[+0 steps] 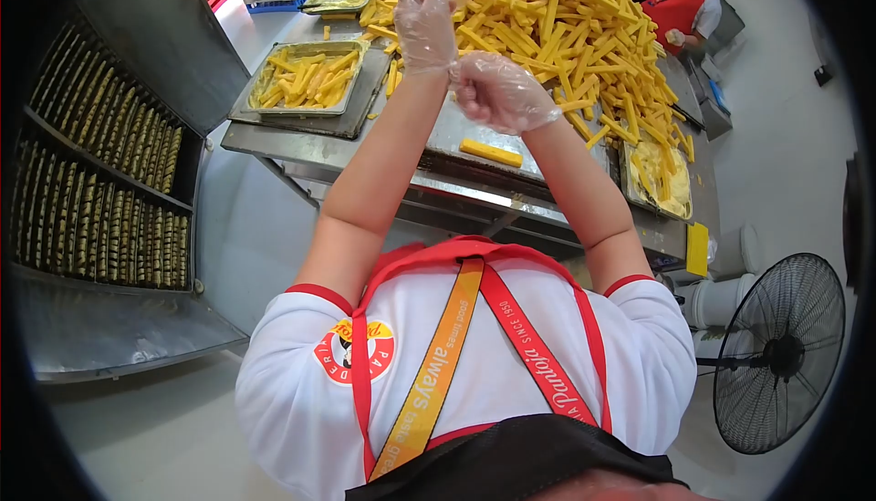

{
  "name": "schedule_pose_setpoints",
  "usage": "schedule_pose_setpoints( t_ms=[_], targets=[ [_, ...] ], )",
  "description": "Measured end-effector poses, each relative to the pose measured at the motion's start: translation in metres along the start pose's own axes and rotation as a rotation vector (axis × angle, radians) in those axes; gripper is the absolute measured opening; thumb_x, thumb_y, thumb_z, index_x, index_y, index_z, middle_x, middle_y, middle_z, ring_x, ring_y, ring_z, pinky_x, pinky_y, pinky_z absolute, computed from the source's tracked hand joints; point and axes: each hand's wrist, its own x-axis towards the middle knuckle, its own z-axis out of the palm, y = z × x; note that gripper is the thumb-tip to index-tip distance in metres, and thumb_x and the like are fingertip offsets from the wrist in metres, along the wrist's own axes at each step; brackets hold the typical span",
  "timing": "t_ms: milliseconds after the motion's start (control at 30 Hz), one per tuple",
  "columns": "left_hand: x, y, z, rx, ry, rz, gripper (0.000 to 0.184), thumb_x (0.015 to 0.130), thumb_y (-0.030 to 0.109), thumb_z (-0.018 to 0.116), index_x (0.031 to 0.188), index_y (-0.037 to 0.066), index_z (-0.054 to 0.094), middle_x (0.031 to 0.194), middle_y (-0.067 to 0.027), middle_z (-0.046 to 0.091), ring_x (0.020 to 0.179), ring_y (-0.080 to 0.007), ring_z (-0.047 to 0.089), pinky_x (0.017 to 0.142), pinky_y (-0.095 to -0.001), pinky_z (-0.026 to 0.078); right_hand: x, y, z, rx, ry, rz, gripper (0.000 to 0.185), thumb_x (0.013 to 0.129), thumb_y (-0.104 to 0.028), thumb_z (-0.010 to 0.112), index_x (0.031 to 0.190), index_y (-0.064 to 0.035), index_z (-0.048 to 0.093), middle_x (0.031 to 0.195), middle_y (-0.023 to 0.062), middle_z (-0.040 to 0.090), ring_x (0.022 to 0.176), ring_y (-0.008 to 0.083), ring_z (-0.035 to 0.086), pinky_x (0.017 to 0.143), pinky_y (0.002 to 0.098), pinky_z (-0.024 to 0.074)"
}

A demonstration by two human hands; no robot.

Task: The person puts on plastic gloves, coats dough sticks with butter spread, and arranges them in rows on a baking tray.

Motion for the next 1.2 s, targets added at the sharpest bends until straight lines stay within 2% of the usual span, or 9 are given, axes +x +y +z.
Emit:
schedule_pose_setpoints(
  t_ms=[133,300,567,633,767,900,967,1100,1200],
  targets=[
    [-0.003,-0.003,-0.009,-0.353,0.042,-0.535,0.013,0.084,0.008,0.066,0.097,0.006,0.063,0.088,-0.0032,0.062,0.074,-0.0127,0.058,0.064,-0.0254,0.048,0.004,0.001,-0.001,-1.189,0.325,-0.960,0.016,0.090,-0.014,0.070,0.099,-0.0037,0.061,0.085,0.0054,0.059,0.066,0.0118,0.058,0.058,0.0252,0.0487],
    [0.010,-0.048,-0.035,-0.301,-0.334,-0.926,0.011,0.087,0.014,0.063,0.078,0.009,0.062,0.073,-0.0026,0.060,0.062,-0.0137,0.056,0.057,-0.0284,0.046,-0.002,-0.027,-0.006,-1.935,-0.189,-1.475,0.040,0.076,-0.004,0.075,0.115,-0.0019,0.064,0.101,0.0106,0.063,0.083,0.0294,0.064,0.075,0.0369,0.0548],
    [0.023,-0.079,-0.061,0.295,-0.367,-0.762,0.028,0.096,0.030,0.057,0.095,0.004,0.069,0.086,-0.0040,0.067,0.077,-0.0146,0.062,0.072,-0.0311,0.051,0.011,-0.034,-0.023,-1.750,-0.424,-1.319,0.036,0.078,-0.001,0.071,0.112,0.0036,0.062,0.088,0.0121,0.061,0.076,0.0293,0.062,0.070,0.0401,0.0524],
    [0.004,-0.041,-0.028,0.169,-0.260,-0.767,0.017,0.089,0.019,0.062,0.076,0.009,0.059,0.070,-0.0026,0.058,0.059,-0.0154,0.053,0.056,-0.0308,0.045,0.011,-0.038,-0.022,-1.753,-0.454,-1.297,0.032,0.078,-0.001,0.070,0.109,0.0037,0.062,0.084,0.0109,0.058,0.073,0.0289,0.060,0.068,0.0395,0.0514],
    [0.019,-0.059,-0.022,-0.257,-0.083,-0.821,0.008,0.087,0.009,0.062,0.079,0.008,0.059,0.068,-0.0019,0.055,0.051,-0.0148,0.048,0.050,-0.0274,0.044,0.024,-0.032,-0.030,-1.808,-0.325,-1.429,0.013,0.086,-0.001,0.064,0.098,0.0031,0.065,0.082,0.0086,0.058,0.069,0.0225,0.058,0.063,0.0333,0.0513],
    [0.043,-0.089,-0.025,0.060,-0.027,-0.153,0.013,0.085,0.008,0.066,0.097,0.004,0.064,0.083,-0.0037,0.063,0.062,-0.0120,0.055,0.055,-0.0249,0.047,0.025,-0.019,-0.028,-0.829,0.038,-0.453,0.013,0.098,-0.005,0.055,0.100,0.0058,0.061,0.084,0.0057,0.061,0.062,0.0072,0.054,0.052,0.0221,0.0492],
    [0.027,-0.034,0.003,0.215,0.073,-0.141,0.025,0.085,0.009,0.069,0.108,0.001,0.065,0.095,-0.0057,0.068,0.073,-0.0119,0.061,0.065,-0.0245,0.051,0.030,-0.021,-0.033,-0.293,0.053,-0.242,0.010,0.097,-0.005,0.056,0.099,0.0048,0.060,0.083,0.0059,0.060,0.061,0.0069,0.053,0.051,0.0199,0.0481],
    [0.037,-0.043,0.011,0.416,-0.009,0.385,0.023,0.089,0.014,0.064,0.107,-0.001,0.065,0.097,-0.0063,0.068,0.083,-0.0137,0.064,0.074,-0.0267,0.052,0.043,0.003,-0.051,0.421,-0.157,0.049,0.010,0.098,-0.008,0.055,0.096,0.0017,0.057,0.079,0.0051,0.057,0.060,0.0046,0.050,0.049,0.0152,0.0442],
    [0.025,-0.030,0.019,0.223,0.073,-0.006,0.023,0.088,0.012,0.064,0.107,0.000,0.065,0.098,-0.0071,0.068,0.086,-0.0138,0.064,0.073,-0.0265,0.052,0.042,0.015,-0.055,0.364,-0.101,-0.017,0.012,0.093,-0.009,0.065,0.096,-0.0010,0.057,0.080,0.0034,0.058,0.059,0.0064,0.052,0.050,0.0186,0.0454]
  ],
)
